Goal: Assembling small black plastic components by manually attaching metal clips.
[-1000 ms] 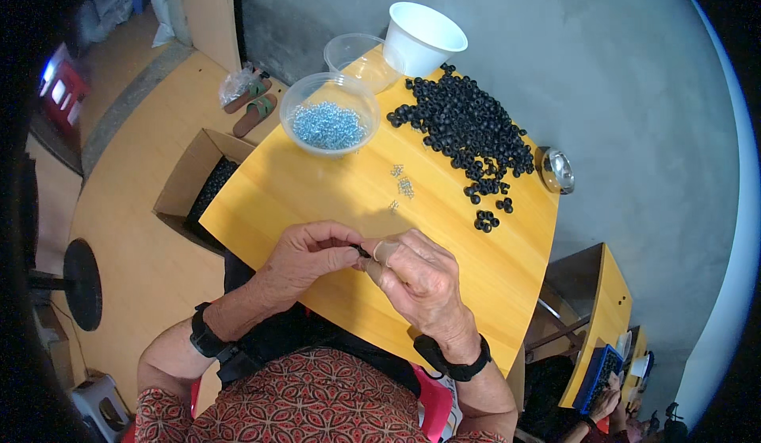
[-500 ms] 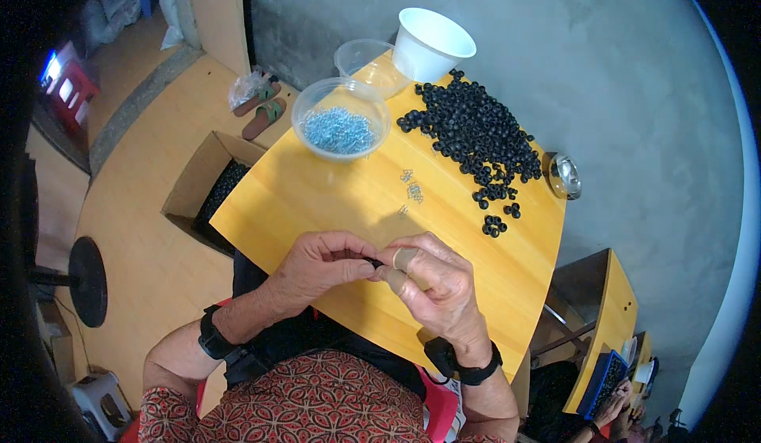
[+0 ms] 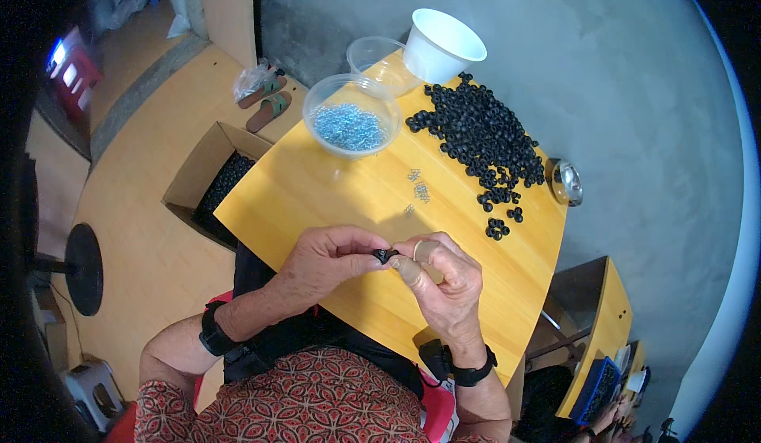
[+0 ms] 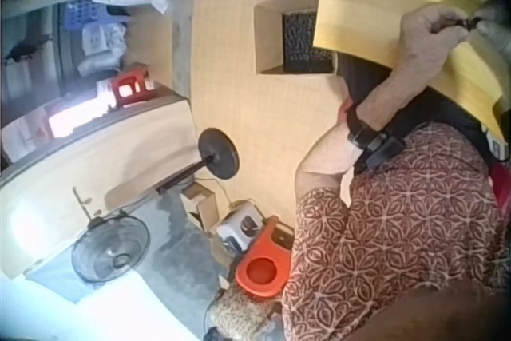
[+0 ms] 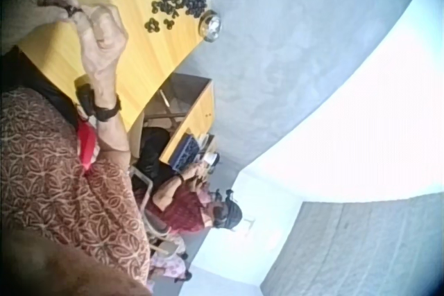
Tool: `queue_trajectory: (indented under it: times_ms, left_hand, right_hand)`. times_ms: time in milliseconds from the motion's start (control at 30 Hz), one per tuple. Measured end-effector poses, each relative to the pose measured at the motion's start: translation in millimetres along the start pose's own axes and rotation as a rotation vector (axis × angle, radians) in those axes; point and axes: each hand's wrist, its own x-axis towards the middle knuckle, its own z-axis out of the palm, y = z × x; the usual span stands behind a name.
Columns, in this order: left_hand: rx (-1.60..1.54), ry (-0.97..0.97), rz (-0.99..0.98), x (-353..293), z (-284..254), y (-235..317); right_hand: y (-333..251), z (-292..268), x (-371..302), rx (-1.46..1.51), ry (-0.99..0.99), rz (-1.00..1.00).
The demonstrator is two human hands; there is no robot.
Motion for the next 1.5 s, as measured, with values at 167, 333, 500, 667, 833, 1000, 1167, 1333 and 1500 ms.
queue_trajectory:
  times_ms: [167, 333, 500, 667, 833, 1000, 1167, 1333, 1500]
  left_hand:
    - [0.113, 0.013, 0.032, -3, 3, 6]
    - [0.145, 0.054, 0.021, -3, 2, 5]
    - [0.217, 0.043, 0.040, -4, 1, 6]
    - [0.197, 0.026, 0.022, -3, -1, 6]
    - [0.078, 0.030, 0.037, -2, 1, 6]
    - [0.049, 0.015, -0.015, -1, 0, -1]
    - [0.034, 0.006, -0.007, -2, 0, 1]
    - [-0.007, 0.001, -0.003, -1, 2, 0]
    - [0.013, 0.026, 0.003, -2, 2, 0]
  right_hand:
    - [-1, 1, -3, 0.047, 0.080, 0.050]
    - [2, 4, -6, 0.038, 0.066, 0.042]
    - [2, 8, -7, 0.060, 0.082, 0.050]
    - [4, 10, -6, 0.001, 0.055, 0.025]
    - [4, 13, -10, 0.105, 0.105, 0.099]
    - [4, 16, -11, 0.191, 0.155, 0.154]
    - [3, 15, -11, 0.043, 0.118, 0.051]
    - [6, 19, -10, -0.176, 0.141, -0.114]
    - [6, 24, -12, -0.322, 0.168, -0.224]
